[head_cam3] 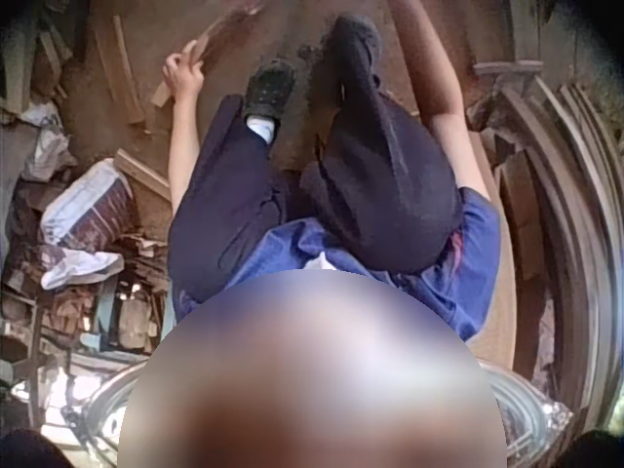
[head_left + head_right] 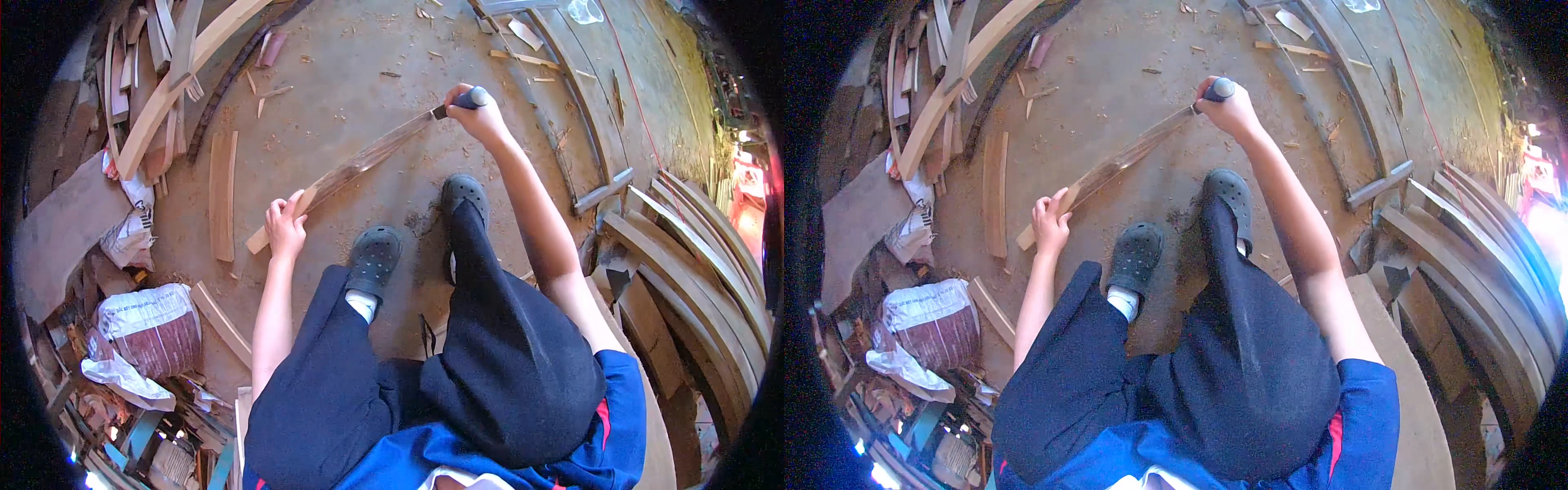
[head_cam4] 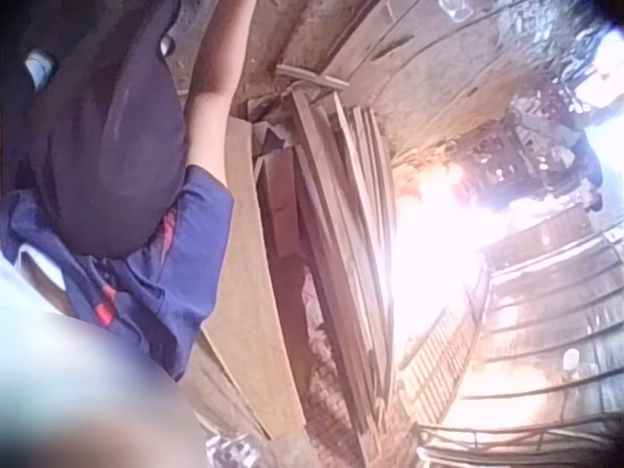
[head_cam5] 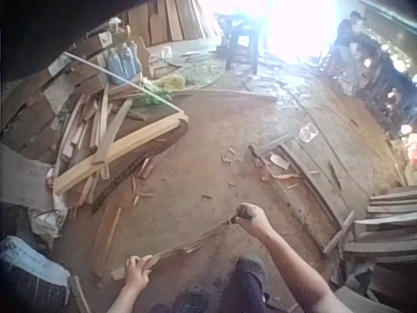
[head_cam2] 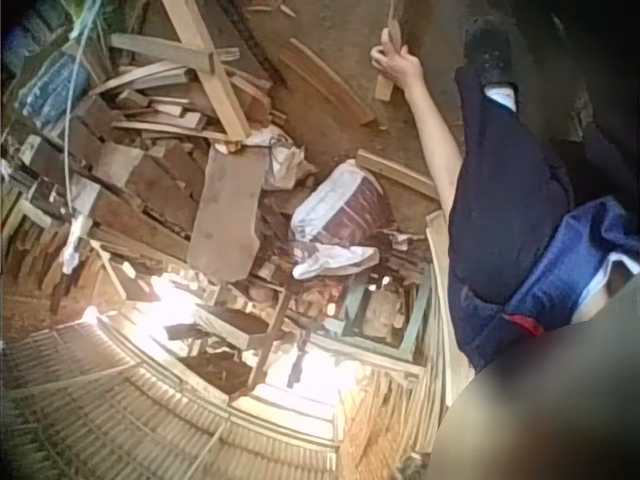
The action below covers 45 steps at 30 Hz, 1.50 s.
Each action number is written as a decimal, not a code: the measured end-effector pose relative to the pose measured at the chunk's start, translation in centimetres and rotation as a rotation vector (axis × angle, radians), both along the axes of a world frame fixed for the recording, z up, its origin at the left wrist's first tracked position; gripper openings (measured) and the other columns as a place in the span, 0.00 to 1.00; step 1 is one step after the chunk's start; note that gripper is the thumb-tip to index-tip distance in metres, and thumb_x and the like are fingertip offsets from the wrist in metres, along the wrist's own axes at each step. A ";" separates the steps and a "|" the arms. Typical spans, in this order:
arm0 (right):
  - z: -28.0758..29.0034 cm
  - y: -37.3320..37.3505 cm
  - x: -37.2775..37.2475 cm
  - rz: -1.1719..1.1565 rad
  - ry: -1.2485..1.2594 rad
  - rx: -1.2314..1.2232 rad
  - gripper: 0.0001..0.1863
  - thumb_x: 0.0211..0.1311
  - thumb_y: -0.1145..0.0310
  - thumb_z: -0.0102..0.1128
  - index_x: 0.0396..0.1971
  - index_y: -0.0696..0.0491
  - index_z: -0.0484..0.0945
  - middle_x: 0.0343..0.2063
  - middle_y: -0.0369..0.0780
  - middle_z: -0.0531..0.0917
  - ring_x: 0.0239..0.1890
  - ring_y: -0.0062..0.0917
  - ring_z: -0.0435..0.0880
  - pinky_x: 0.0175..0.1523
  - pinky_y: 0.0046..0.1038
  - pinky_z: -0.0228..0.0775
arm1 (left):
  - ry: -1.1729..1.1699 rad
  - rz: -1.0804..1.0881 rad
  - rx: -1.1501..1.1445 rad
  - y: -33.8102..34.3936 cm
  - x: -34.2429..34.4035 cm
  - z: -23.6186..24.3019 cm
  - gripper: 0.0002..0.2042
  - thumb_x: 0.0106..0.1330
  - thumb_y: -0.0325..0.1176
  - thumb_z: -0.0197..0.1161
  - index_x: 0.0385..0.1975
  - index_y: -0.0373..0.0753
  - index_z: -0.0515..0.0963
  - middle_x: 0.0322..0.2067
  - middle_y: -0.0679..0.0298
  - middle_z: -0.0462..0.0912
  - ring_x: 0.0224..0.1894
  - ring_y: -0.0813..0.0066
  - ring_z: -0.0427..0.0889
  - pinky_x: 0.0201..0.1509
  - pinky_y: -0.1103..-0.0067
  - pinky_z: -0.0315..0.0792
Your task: The person is using a chisel to carve and refine wooden pieces while sitting in a workshop.
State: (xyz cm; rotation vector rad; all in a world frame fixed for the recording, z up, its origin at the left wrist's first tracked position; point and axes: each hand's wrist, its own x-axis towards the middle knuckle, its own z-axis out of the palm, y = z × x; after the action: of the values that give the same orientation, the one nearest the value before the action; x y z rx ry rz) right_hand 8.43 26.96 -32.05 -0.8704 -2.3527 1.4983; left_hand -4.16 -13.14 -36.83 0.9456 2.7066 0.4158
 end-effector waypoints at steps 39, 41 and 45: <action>3.4 0.9 -0.4 0.034 0.135 0.418 0.15 0.45 0.66 0.69 0.21 0.57 0.70 0.18 0.37 0.75 0.25 0.21 0.78 0.34 0.24 0.72 | 0.003 0.018 0.027 -0.5 0.2 -0.2 0.28 0.50 0.29 0.64 0.53 0.61 0.68 0.40 0.62 0.67 0.45 0.61 0.68 0.50 0.68 0.64; 3.0 0.3 -0.9 0.041 0.226 0.352 0.19 0.50 0.63 0.68 0.17 0.57 0.66 0.16 0.35 0.72 0.21 0.18 0.75 0.29 0.23 0.69 | 0.025 0.012 0.045 -0.5 0.2 -0.2 0.28 0.50 0.29 0.64 0.53 0.61 0.68 0.40 0.62 0.67 0.44 0.61 0.68 0.50 0.68 0.64; 1.6 -0.9 -1.8 -0.243 0.508 -0.309 0.17 0.59 0.62 0.60 0.15 0.53 0.69 0.15 0.29 0.71 0.16 0.12 0.65 0.21 0.17 0.58 | -0.029 0.011 0.016 -0.5 0.2 -0.1 0.29 0.50 0.27 0.64 0.54 0.60 0.67 0.41 0.60 0.66 0.45 0.59 0.68 0.52 0.67 0.63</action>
State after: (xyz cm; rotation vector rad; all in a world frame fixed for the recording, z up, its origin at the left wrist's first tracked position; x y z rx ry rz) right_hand 6.60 26.08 -30.43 -0.6992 -1.6280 1.7504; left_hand -4.00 -13.66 -36.95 0.9220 2.6873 0.4503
